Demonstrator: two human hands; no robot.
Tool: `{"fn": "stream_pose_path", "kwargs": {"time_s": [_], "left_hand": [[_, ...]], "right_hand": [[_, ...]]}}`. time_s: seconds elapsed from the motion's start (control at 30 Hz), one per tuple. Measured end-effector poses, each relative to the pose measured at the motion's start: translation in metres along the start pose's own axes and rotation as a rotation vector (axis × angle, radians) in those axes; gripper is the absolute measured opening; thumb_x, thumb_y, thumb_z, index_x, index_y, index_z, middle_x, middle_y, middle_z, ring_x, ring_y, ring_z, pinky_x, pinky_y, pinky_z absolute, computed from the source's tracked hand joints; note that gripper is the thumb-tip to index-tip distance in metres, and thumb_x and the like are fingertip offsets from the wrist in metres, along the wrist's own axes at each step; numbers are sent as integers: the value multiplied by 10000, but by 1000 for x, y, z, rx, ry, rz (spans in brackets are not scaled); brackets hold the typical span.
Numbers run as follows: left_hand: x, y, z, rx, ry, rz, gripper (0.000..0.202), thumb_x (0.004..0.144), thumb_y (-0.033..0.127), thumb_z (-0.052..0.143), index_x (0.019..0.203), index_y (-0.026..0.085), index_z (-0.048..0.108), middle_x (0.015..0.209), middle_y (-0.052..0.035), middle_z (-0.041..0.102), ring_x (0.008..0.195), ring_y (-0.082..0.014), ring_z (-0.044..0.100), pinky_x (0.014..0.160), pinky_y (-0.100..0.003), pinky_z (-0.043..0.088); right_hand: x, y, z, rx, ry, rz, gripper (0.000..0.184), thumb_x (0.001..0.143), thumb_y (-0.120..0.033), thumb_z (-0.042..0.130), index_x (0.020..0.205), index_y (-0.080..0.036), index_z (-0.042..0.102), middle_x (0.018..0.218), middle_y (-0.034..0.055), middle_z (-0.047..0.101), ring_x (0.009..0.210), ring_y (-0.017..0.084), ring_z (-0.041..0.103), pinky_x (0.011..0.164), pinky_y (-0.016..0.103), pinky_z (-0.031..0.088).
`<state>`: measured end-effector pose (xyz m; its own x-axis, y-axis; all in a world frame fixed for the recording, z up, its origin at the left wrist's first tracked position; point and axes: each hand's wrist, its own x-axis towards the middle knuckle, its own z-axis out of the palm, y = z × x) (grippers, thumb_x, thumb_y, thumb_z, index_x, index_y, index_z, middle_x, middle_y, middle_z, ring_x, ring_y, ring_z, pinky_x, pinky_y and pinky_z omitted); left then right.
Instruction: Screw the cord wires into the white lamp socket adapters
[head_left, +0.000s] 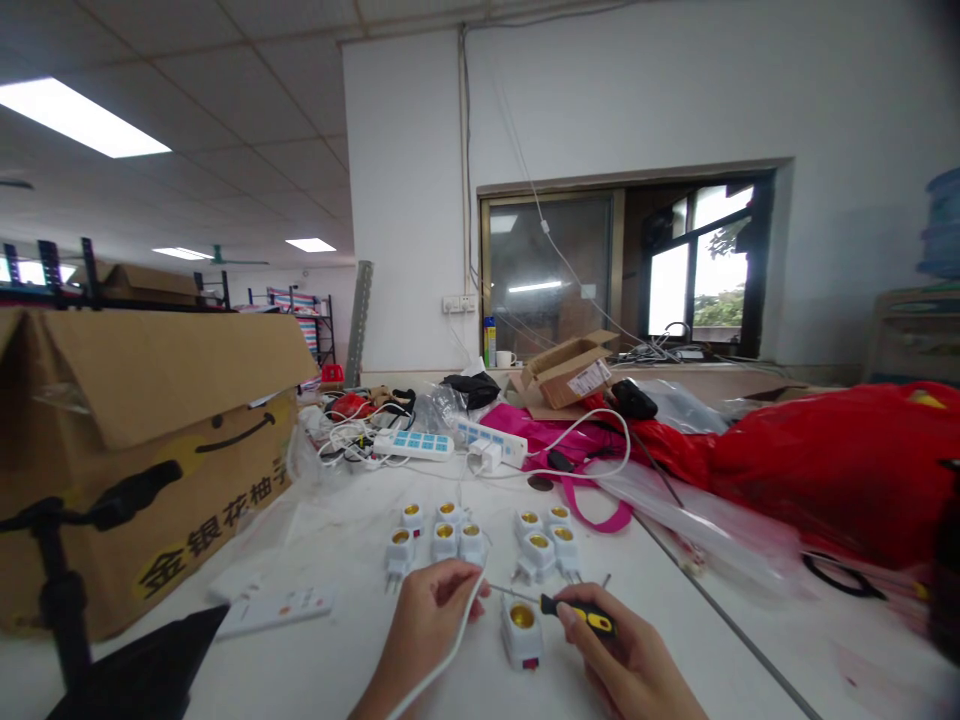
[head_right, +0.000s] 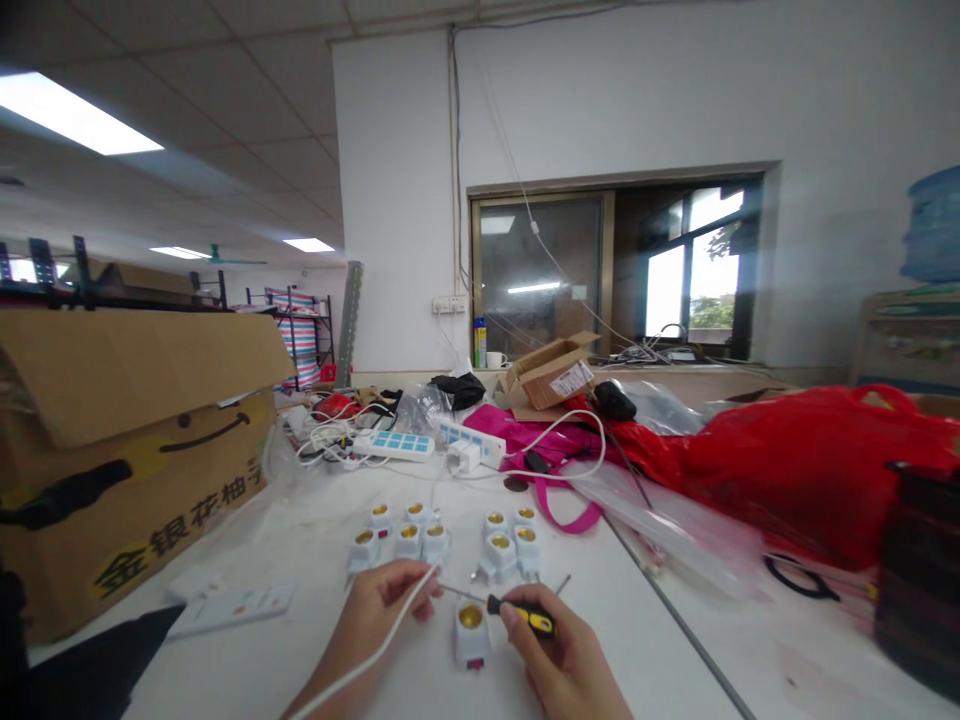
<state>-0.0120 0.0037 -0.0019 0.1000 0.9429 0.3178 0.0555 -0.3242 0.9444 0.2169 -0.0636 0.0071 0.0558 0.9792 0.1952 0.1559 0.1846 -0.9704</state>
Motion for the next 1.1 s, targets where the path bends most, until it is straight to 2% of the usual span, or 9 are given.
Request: {"fn": "stream_pose_path", "kwargs": {"time_s": [0.13,0.3,0.43,0.63,0.83,0.93,1.1], "left_hand": [[1,-5,2,-74,-36,3,714,766,816,805,947,126,819,922,-187,839,781,-275,776,626,-304,574],[1,-16,2,-146,-69,-2,701,758,816,831,991,165,717,974,-187,847,851,-269,789,666,-293,591],[0,-14,3,-164,-77,-13,664,755,802,844,893,169,698,861,-154,835,772,-239,764,646,-280,567],[2,2,1,-176,-42,-38,718,626,824,903,771,139,747,745,-111,789,624,-161,642,579,-253,522],[4,7,-1,-209,31,-61,674,549,759,961,761,150,765,719,-81,774,610,-163,644,560,-255,513],[3,10,0,-228,26,-72,630,533,701,989,739,148,768,717,-85,775,626,-173,660,554,-252,515],[2,11,1,-248,34,-82,628,514,678,1001,753,143,776,716,-88,781,619,-172,659,557,-258,525]], "right_hand": [[3,7,-1,7,12,-12,692,843,-888,647,1014,-218,667,650,-78,424,479,90,340,453,246,225],[4,11,0,9,15,-35,652,861,-868,640,1002,-232,677,634,-78,434,452,93,339,452,259,239],[1,7,-1,25,7,-37,662,850,-869,658,1008,-226,674,641,-77,447,465,93,351,462,256,241],[0,3,-3,37,38,-41,651,840,-852,691,981,-217,654,666,-61,535,441,82,385,435,237,254],[1,4,-3,42,61,-55,635,844,-840,693,965,-217,667,702,-43,583,417,68,393,409,225,245],[0,3,-2,45,51,-52,634,847,-831,704,978,-212,670,693,-45,562,438,64,387,426,221,240],[-1,-1,-4,57,2,-33,652,845,-844,701,1001,-212,677,601,-94,413,441,67,328,442,221,211]]}}
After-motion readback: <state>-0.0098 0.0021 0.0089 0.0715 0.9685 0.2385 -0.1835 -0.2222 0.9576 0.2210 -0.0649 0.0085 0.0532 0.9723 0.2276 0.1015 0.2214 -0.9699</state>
